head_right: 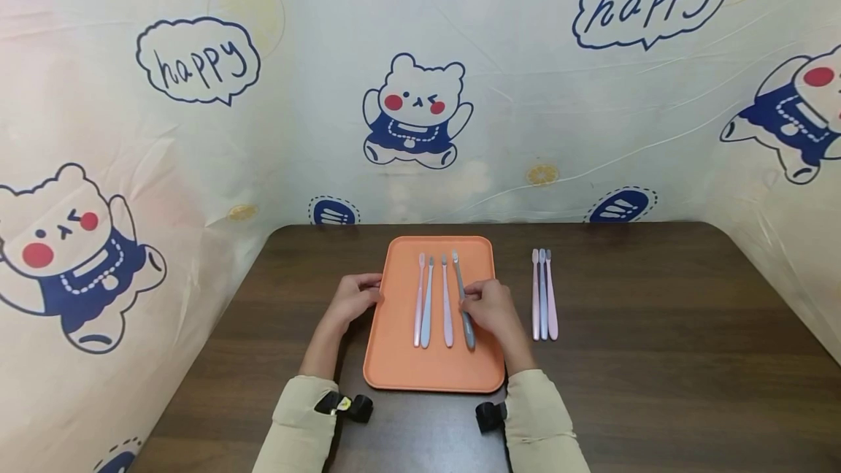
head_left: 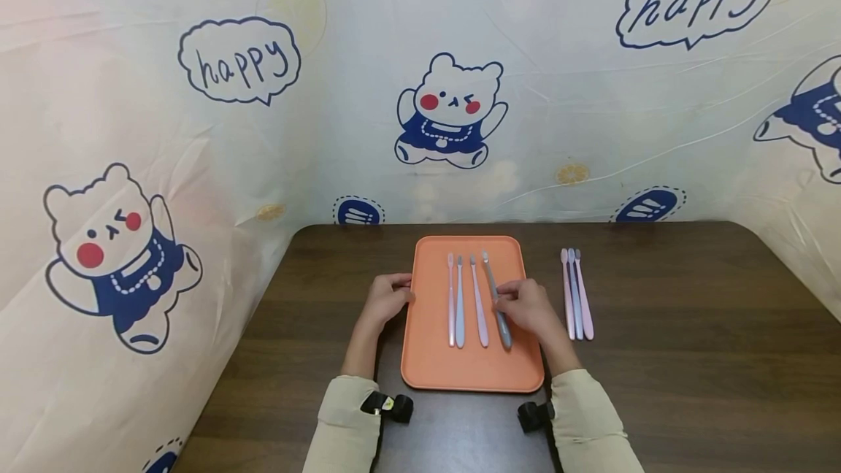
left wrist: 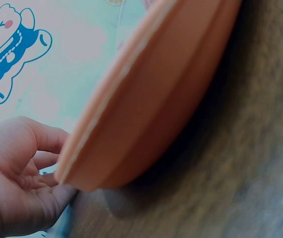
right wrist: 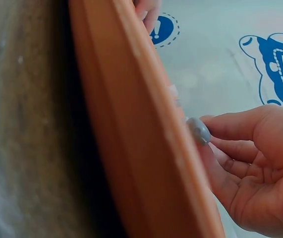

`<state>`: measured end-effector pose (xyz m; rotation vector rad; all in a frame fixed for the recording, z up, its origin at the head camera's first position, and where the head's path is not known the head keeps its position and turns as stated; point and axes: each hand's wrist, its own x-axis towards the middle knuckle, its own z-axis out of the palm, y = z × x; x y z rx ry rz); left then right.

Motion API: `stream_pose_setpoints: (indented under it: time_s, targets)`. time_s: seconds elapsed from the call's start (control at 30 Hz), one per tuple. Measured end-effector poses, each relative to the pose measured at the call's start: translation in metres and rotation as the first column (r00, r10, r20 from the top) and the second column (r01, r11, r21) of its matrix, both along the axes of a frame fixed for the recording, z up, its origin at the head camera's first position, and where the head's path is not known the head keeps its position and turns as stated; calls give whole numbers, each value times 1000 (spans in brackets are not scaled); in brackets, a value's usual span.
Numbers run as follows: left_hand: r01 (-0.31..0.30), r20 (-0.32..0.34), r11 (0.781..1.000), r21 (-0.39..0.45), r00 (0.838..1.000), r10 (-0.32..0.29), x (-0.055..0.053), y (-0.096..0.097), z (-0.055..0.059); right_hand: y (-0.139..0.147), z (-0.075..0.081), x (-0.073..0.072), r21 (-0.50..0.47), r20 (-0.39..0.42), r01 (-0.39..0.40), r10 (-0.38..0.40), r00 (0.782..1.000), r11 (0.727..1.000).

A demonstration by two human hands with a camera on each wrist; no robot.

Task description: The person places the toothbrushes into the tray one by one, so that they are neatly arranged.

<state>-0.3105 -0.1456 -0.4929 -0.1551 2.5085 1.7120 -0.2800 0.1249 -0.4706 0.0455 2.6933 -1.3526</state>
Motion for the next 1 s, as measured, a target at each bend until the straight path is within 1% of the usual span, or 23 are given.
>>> stream_pose_setpoints:
  time_s: [0.17, 0.5, 0.63, 1.0]
  targets:
    - [5, -4, 1000, -4, 1000, -5, 1, 0, 0, -1, -4, -2, -7, 2, 11, -11, 1000, 1000]
    - [1, -15, 1000, -11, 1000, -2, -1, 0, -1, -6, -4, 0, 7, -40, 14, -13, 999, 1000]
    - [5, -23, 1000, -11, 1000, -5, -1, -1, -2, -8, -4, 0, 5, -33, 21, -21, 999, 1000]
    - [-1, -1, 1000, -13, 1000, 1, -1, 0, -2, -11, -5, -1, 34, -25, 34, -34, 999, 999]
